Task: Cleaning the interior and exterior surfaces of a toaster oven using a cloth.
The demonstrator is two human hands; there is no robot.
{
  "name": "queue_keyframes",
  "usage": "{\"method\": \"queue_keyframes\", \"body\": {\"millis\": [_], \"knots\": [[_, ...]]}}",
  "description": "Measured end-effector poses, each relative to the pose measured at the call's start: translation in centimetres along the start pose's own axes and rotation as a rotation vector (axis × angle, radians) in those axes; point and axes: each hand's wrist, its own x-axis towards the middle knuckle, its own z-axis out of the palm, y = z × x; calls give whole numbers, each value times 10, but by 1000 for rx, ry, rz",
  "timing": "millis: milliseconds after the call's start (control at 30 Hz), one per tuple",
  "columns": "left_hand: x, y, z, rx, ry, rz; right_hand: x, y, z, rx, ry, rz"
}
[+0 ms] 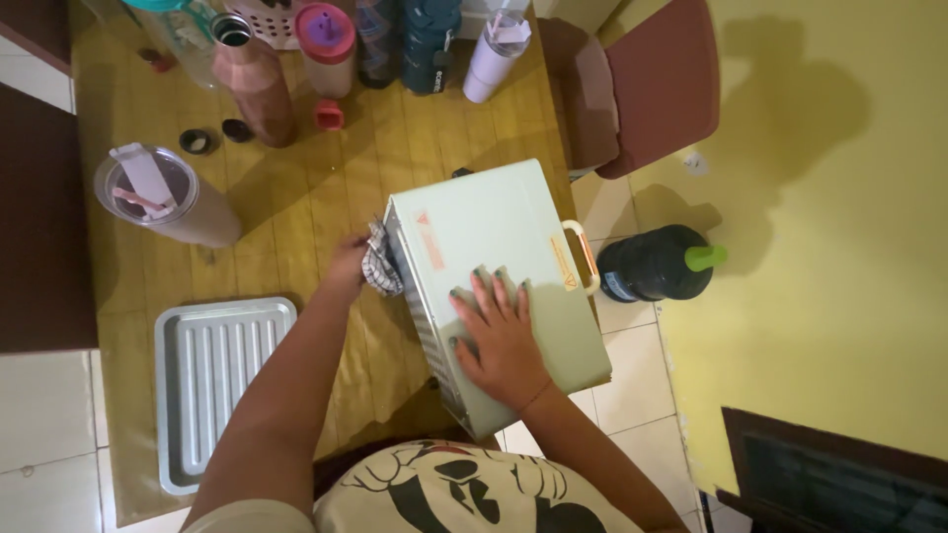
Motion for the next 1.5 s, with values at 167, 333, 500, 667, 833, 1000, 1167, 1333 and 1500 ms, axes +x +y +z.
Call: {"method": "queue_keyframes", "body": {"millis": [167, 333, 500, 667, 833, 1000, 1167, 1333, 1500], "knots": [[-66, 59, 42, 125, 9, 458, 2, 0, 0, 10, 6, 1], [-163, 129, 103, 162, -25, 825, 3, 0, -2, 13, -12, 7], [-132, 103, 73, 532, -46, 1296, 2, -2, -3, 8, -5, 1], [-79, 63, 42, 732, 64, 943, 2, 0, -1, 6, 24, -14], [-77, 72, 48, 742, 51, 941, -1, 0, 0, 1, 21, -14], [-138, 117, 81, 498, -67, 1045, 3, 0, -2, 20, 21, -14], [-148, 104, 89, 531, -7, 1319, 3, -1, -2, 16, 12, -6], [-47, 29, 28, 300, -90, 1015, 3, -2, -2, 1, 12, -12], [-22, 18, 17, 384, 50, 692, 1, -1, -1, 6, 12, -2]]}}
